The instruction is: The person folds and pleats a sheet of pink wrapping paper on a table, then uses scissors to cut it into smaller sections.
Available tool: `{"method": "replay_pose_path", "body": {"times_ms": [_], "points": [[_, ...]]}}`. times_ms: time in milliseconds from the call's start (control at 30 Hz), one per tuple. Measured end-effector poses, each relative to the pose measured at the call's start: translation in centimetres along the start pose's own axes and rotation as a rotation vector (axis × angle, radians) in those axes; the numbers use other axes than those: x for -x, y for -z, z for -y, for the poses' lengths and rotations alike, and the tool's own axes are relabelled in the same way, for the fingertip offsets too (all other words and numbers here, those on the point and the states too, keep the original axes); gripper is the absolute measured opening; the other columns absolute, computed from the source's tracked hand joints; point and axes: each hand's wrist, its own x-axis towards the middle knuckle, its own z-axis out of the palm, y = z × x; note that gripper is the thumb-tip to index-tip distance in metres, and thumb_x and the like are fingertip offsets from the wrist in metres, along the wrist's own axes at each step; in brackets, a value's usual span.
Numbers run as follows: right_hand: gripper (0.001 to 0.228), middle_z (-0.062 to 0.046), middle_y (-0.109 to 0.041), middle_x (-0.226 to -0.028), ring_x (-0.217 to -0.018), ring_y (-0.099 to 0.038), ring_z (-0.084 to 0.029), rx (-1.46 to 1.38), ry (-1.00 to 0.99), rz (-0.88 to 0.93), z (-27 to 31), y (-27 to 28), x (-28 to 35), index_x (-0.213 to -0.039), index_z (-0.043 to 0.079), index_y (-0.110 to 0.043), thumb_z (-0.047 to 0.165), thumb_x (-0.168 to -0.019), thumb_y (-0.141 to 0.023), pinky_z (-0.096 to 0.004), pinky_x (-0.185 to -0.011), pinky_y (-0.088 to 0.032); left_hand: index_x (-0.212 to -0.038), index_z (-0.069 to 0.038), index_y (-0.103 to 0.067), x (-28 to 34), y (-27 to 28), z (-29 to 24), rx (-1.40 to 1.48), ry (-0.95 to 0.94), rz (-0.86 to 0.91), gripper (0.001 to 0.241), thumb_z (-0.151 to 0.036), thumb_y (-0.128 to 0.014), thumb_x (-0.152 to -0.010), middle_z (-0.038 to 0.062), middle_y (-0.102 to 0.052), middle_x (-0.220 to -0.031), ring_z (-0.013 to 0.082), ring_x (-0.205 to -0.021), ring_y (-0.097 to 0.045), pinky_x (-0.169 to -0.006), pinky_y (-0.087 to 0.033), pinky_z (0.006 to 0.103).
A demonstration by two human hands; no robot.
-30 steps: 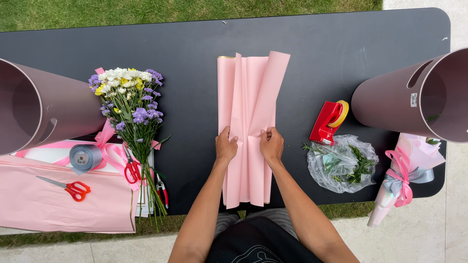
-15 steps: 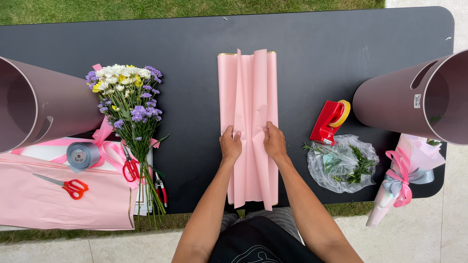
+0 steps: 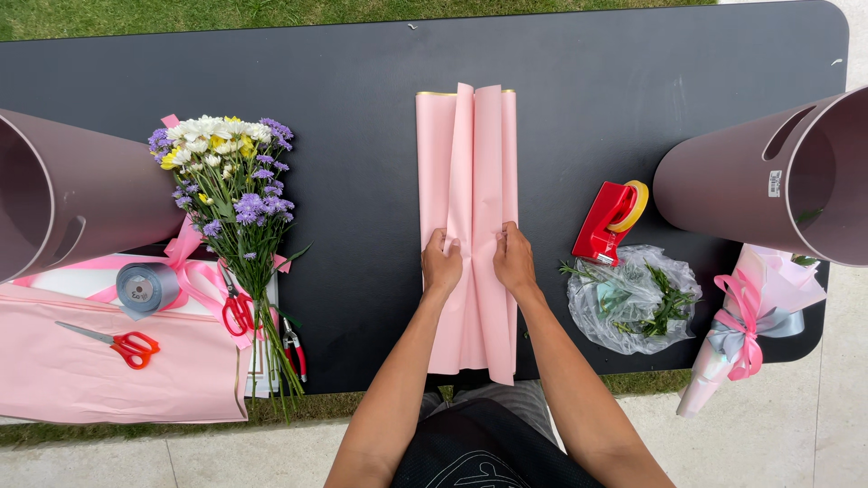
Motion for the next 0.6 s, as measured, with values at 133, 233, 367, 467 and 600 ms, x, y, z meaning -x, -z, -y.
{"method": "replay_pose_path", "body": {"times_ms": [133, 233, 367, 467, 600], "points": [[0.019, -0.020, -0.076, -0.103, -0.102, -0.079, -0.041, -0.068, -0.042, -0.024, -1.3, -0.5, -0.4, -0.122, 0.007, -0.072, 0.023, -0.124, -0.063, -0.053, -0.089, -0.062, -0.138, -0.014, -0.079, -0.2, -0.6, 0.8, 0.070, 0.028, -0.004, 0.027, -0.030, -0.071, -0.119, 0.021, -0.089, -0.131, 0.0473, -0.135, -0.080, -0.109, -0.061, 0.0580], [0.030, -0.022, -0.072, -0.096, -0.099, -0.079, -0.045, -0.037, -0.030, -0.027, -3.2, -1.5, -0.9, -0.105, 0.005, -0.073, 0.031, -0.119, -0.075, -0.053, -0.084, -0.061, -0.103, -0.017, -0.085, -0.8, -1.2, 2.0, 0.030, 0.024, -0.036, 0.026, -0.041, -0.080, -0.113, 0.004, -0.084, -0.087, 0.0222, -0.087, -0.077, -0.080, -0.058, 0.0395], [0.028, -0.020, -0.077, -0.090, -0.090, -0.079, -0.042, -0.099, -0.095, -0.029, -5.0, -1.9, -1.4, -0.108, 0.007, -0.077, 0.033, -0.119, -0.074, -0.053, -0.079, -0.058, -0.102, -0.006, -0.080, 1.7, 0.6, -1.5, -0.017, -0.070, -0.079, 0.035, -0.039, -0.080, -0.114, 0.024, -0.081, -0.097, 0.0408, -0.094, -0.081, -0.084, -0.060, 0.0495], [0.021, -0.017, -0.083, -0.090, -0.085, -0.079, -0.034, -0.214, -0.130, -0.003, -4.6, -0.9, -1.0, -0.121, 0.010, -0.076, 0.029, -0.122, -0.068, -0.049, -0.076, -0.059, -0.109, -0.001, -0.078, 2.2, 0.6, -2.2, 0.040, -0.049, -0.073, 0.040, -0.040, -0.073, -0.117, 0.026, -0.081, -0.099, 0.0422, -0.096, -0.078, -0.087, -0.058, 0.0538], [0.014, 0.000, -0.076, -0.096, -0.084, -0.072, -0.015, -0.666, -0.211, 0.034, -1.3, -0.9, 0.0, -0.136, 0.011, -0.067, 0.013, -0.125, -0.058, -0.028, -0.077, -0.060, -0.125, -0.007, -0.077, 3.0, 1.5, -5.2, 0.314, 0.068, -0.034, 0.021, -0.025, -0.067, -0.121, 0.006, -0.085, -0.104, 0.0178, -0.099, -0.075, -0.089, -0.060, 0.0379]]}}
